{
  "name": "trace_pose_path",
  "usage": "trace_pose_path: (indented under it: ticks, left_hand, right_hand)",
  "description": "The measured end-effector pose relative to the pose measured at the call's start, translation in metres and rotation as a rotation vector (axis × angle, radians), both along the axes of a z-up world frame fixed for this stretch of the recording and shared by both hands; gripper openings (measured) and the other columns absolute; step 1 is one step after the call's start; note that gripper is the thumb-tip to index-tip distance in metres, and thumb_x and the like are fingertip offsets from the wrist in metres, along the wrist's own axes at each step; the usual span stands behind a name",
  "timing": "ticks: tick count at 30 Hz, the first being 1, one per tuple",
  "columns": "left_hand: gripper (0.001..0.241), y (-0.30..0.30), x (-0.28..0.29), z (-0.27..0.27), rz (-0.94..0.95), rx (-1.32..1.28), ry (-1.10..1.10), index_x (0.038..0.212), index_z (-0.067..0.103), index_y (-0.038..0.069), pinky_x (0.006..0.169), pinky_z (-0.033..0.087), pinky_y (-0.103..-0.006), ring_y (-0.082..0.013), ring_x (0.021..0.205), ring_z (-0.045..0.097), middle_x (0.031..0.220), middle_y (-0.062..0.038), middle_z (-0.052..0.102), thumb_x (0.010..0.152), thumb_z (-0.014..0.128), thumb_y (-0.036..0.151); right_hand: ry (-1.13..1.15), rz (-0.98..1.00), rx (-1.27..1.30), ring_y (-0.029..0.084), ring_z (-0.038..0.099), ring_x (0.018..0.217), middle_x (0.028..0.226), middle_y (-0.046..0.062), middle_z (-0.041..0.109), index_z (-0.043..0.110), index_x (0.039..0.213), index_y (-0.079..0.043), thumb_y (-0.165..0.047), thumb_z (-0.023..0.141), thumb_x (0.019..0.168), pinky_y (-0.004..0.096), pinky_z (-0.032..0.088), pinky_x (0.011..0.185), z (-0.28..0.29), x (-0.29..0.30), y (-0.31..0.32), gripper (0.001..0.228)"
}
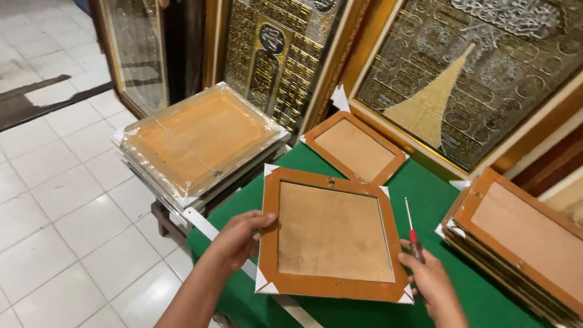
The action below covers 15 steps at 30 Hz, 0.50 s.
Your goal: Attaching hanging hardware to the back of wooden picture frames using a manual screwdriver.
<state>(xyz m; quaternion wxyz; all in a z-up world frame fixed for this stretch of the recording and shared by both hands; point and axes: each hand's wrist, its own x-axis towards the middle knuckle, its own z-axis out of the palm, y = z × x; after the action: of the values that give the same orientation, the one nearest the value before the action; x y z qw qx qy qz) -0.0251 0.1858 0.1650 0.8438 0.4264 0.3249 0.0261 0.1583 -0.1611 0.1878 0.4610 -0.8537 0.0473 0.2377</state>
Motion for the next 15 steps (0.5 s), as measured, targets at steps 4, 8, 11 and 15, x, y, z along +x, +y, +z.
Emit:
trace_pose_path:
  ticks: [4,8,11,15]
  left_hand:
    - [0.020,-0.028,0.059,-0.042,-0.133,0.073,0.009,0.099,0.070,0.015,0.060,0.039,-0.0332,-0.0195,0.079,0.062,0.099,-0.002,0.074,0.103,0.081,0.032]
    - [0.019,-0.102,0.109,-0.055,-0.176,0.010,-0.035,0.093,0.068,0.012,0.075,0.058,-0.0405,-0.0298,0.089,0.077,0.099,-0.013,0.081,0.100,0.081,0.025]
    - [0.017,-0.166,0.144,-0.070,-0.290,-0.005,-0.077,0.092,0.070,0.012,0.073,0.055,-0.0382,-0.0263,0.083,0.074,0.092,-0.011,0.079,0.101,0.080,0.022]
    - [0.016,-0.249,0.165,-0.070,-0.456,-0.051,-0.078,0.090,0.071,0.013,0.069,0.053,-0.0377,-0.0253,0.077,0.073,0.087,-0.011,0.079,0.104,0.077,0.018]
  right_hand:
    - [0.015,-0.164,-0.023,0.019,0.051,0.077,0.136,0.009,0.077,0.065,0.165,-0.022,-0.023,0.064,0.111,0.033,0.041,0.064,0.000,-0.020,-0.056,0.055]
    - [0.014,-0.492,0.142,0.020,0.046,0.067,0.078,0.005,0.051,0.074,0.158,-0.017,-0.022,0.070,0.107,0.036,0.034,0.057,-0.037,-0.042,-0.152,0.052]
    - [0.030,-0.690,0.129,0.020,0.049,0.065,0.077,0.006,0.053,0.076,0.157,-0.022,-0.026,0.071,0.106,0.035,0.035,0.056,-0.033,-0.082,-0.207,0.051]
    - [0.108,-0.888,0.081,0.023,0.057,0.086,0.137,0.013,0.077,0.067,0.164,-0.025,-0.022,0.068,0.112,0.036,0.046,0.071,-0.004,-0.134,-0.249,0.052]
